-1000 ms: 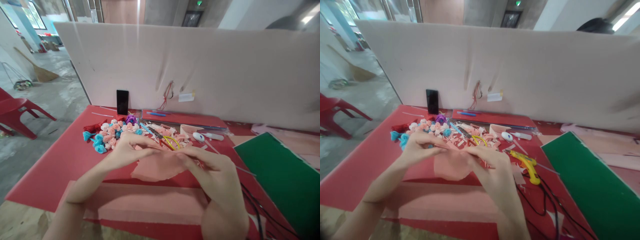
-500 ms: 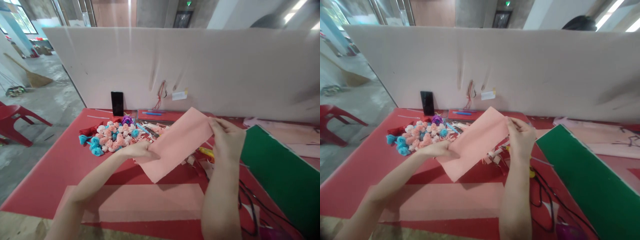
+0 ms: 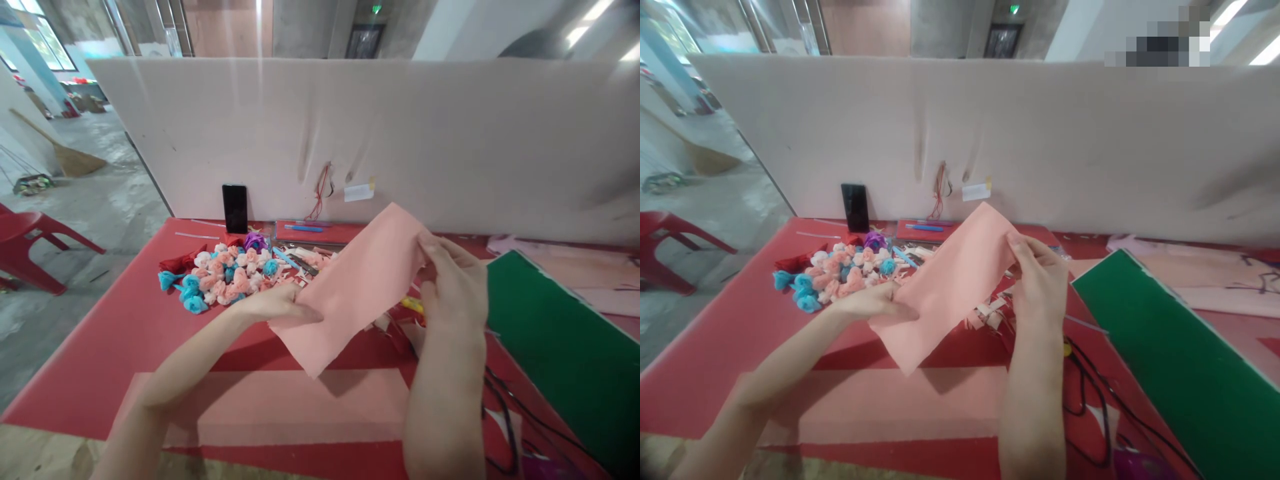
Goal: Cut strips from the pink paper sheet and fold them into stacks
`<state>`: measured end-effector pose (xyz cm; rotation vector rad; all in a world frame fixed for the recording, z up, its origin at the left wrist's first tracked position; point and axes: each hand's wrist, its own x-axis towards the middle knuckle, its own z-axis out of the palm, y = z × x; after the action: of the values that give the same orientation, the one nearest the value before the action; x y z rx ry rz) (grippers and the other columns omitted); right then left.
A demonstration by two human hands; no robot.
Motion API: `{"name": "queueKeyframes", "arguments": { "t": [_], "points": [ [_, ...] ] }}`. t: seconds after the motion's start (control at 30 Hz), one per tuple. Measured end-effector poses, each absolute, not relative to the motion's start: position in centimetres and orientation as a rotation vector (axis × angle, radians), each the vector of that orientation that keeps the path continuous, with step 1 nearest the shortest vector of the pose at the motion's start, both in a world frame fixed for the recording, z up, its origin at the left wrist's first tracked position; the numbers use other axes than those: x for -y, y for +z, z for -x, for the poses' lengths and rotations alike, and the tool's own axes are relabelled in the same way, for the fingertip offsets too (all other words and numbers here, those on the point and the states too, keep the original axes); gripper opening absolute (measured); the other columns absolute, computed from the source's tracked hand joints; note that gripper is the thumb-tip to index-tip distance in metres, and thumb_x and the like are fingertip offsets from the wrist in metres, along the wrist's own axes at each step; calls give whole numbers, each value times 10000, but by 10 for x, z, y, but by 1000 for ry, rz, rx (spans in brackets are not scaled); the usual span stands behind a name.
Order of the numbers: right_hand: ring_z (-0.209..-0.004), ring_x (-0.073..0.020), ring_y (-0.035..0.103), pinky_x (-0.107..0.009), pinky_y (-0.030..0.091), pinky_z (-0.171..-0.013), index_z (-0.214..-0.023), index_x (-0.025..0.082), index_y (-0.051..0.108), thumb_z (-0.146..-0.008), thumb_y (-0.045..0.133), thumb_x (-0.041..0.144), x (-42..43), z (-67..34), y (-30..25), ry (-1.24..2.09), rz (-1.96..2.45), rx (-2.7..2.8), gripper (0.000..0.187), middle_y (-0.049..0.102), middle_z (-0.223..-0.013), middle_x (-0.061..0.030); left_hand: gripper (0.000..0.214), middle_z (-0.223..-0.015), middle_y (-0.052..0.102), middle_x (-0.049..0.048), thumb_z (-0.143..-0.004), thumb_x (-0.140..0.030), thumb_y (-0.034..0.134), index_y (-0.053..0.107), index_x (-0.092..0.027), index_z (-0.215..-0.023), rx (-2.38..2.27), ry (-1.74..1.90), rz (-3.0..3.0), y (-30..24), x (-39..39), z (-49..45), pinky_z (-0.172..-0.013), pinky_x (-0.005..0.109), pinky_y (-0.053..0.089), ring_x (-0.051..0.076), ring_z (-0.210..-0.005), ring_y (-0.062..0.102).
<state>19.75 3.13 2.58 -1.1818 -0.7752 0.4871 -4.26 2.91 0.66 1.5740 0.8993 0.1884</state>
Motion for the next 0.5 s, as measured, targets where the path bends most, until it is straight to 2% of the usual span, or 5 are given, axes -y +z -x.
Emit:
{"name": "queueKeyframes", "arguments": {
  "t": [0.13,0.27,0.4,0.5],
  "points": [
    [-575,-172,573,-353,461,-562,-602,196,648,-483,754,345,-30,-199,30,488,1160,723,218,637,-615,-39,287,-634,641,15,-694,-410,667,672,-132,-765,-874,217,-1548,8,-28,43,-501,213,415,155,-617,606],
    [-672,-217,623,-384,489,-609,-592,202,642,-478,729,378,-26,-196,34,535,1135,694,227,672,-698,-73,260,-626,630,6,-697,-394,671,669,-143,-763,-844,198,-1523,10,-26,44,-500,206,411,147,-616,599],
    [-775,-259,643,-417,497,-673,-628,182,669,-474,755,353,-24,-191,36,552,1138,686,246,685,-733,-101,280,-587,601,-4,-697,-417,673,643,-139,-675,-858,178,-1524,10,-24,43,-469,211,387,132,-560,570],
    [-778,-265,647,-445,492,-724,-666,175,694,-477,769,343,-24,-190,35,541,1130,694,264,691,-730,-96,323,-571,596,-6,-693,-455,674,620,-146,-614,-851,175,-1541,8,-23,43,-451,221,389,131,-537,564]
  ]
}}
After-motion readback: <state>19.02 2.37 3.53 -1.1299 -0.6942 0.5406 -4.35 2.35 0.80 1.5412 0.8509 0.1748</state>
